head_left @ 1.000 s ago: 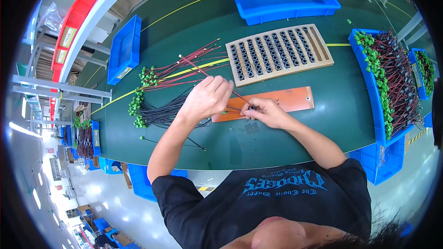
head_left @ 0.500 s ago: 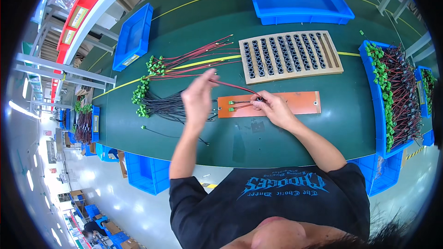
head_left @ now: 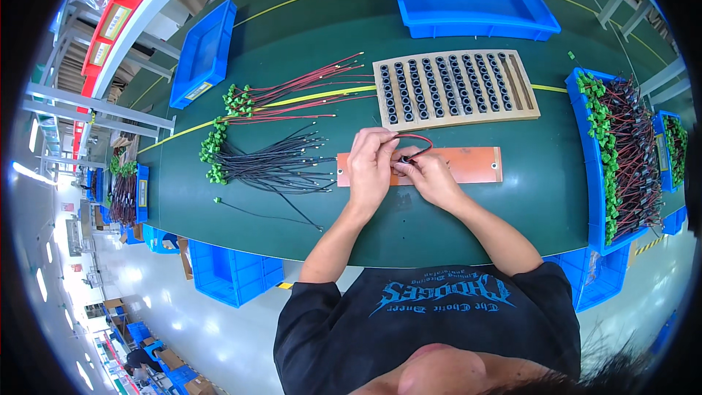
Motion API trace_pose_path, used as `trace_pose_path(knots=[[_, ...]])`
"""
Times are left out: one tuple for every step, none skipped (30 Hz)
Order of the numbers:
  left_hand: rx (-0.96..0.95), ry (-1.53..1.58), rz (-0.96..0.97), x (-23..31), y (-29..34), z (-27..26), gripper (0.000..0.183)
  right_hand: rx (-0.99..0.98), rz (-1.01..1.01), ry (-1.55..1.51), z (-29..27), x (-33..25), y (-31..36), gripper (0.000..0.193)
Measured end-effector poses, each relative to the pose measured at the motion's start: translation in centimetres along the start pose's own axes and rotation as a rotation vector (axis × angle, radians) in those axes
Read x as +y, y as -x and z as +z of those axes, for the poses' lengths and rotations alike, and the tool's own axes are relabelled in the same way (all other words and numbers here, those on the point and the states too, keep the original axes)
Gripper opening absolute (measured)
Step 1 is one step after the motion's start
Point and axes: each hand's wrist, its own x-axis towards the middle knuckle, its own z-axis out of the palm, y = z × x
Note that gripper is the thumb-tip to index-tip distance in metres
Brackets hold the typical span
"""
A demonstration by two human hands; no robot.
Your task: The person assembles wire harnesses by picking up individual wires and inserting their ends into green plastic connectors. They use a small tool to secure the wires within the connectors and place the finished units into a blue bin. The process is repeated for multiple wires throughout the clip.
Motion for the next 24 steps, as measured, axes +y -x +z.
trace_pose_path(knots=[[0.047,0.083,0.000,-0.3,0.2,0.5,0.007,-0.011,0.005,0.022,-0.1,-0.3,0.0,0.015],[0.098,0.168,0.000,-0.5,0.4,1.3,0.007,-0.023,0.009,0.048,-0.3,-0.6,0.0,0.015],[0.150,0.252,0.001,-0.6,0.6,2.0,0.007,-0.016,0.002,0.043,-0.3,-0.4,0.0,0.015],[0.170,0.363,-0.052,-0.8,1.1,2.6,0.007,-0.010,-0.006,0.039,-0.1,-0.1,0.1,0.015],[0.191,0.476,-0.105,-0.9,1.6,3.1,0.006,-0.004,-0.013,0.036,-0.1,0.2,0.1,0.015],[0.213,0.589,-0.157,-1.0,2.0,3.4,0.006,-0.010,-0.008,0.063,-0.1,0.5,0.1,0.015],[0.205,0.623,-0.200,-1.2,2.2,3.6,0.007,-0.015,-0.003,0.090,-0.1,0.7,0.1,0.016],[0.198,0.660,-0.246,-1.0,2.3,3.6,0.007,-0.022,0.004,0.118,-0.2,0.7,0.2,0.017],[0.190,0.697,-0.291,-0.8,2.4,3.7,0.008,-0.021,0.014,0.095,-0.2,0.8,0.2,0.017],[0.191,0.697,-0.315,-0.7,2.4,3.6,0.008,-0.020,0.023,0.073,-0.2,0.8,0.1,0.018],[0.196,0.700,-0.338,-0.6,2.1,3.5,0.008,-0.023,0.030,0.054,-0.1,0.4,0.0,0.019],[0.201,0.702,-0.360,-0.5,2.0,3.4,0.009,0.008,-0.078,0.154,-0.1,-0.2,0.0,0.018],[0.227,0.668,-0.338,-0.8,2.1,3.6,0.010,0.039,-0.188,0.252,-0.2,-0.9,0.4,0.018],[0.259,0.633,-0.316,-1.3,2.3,3.8,0.010,0.065,-0.304,0.349,-0.4,-1.9,0.4,0.018],[0.289,0.597,-0.300,-1.5,2.5,4.0,0.011,0.007,-0.306,0.505,-0.8,-2.8,0.6,0.017],[0.287,0.607,-0.308,-1.6,2.7,4.0,0.012,-0.050,-0.309,0.660,-1.2,-3.7,0.7,0.016],[0.273,0.624,-0.313,-1.5,2.6,3.9,0.013,-0.098,-0.308,0.820,-1.5,-4.2,0.7,0.016],[0.260,0.639,-0.318,-1.3,2.5,3.9,0.014,-0.079,-0.324,0.811,-1.9,-4.2,0.7,0.016],[0.255,0.684,-0.322,-1.3,2.5,4.0,0.013,-0.062,-0.340,0.802,-2.4,-4.2,0.6,0.016],[0.247,0.728,-0.324,-1.2,2.5,4.0,0.013,-0.041,-0.357,0.790,-2.9,-4.0,0.6,0.016],[0.240,0.770,-0.326,-1.1,2.5,4.0,0.012,-0.002,-0.317,0.715,-3.5,-3.4,0.4,0.018],[0.230,0.768,-0.320,-1.1,2.5,4.0,0.011,0.036,-0.276,0.639,-4.2,-2.4,0.2,0.019],[0.218,0.768,-0.314,-0.9,2.4,3.8,0.010,0.077,-0.235,0.565,-4.8,-1.9,-0.1,0.020],[0.206,0.768,-0.307,-0.9,2.4,3.8,0.009,0.049,-0.111,0.510,-5.5,-2.1,0.0,0.021]])
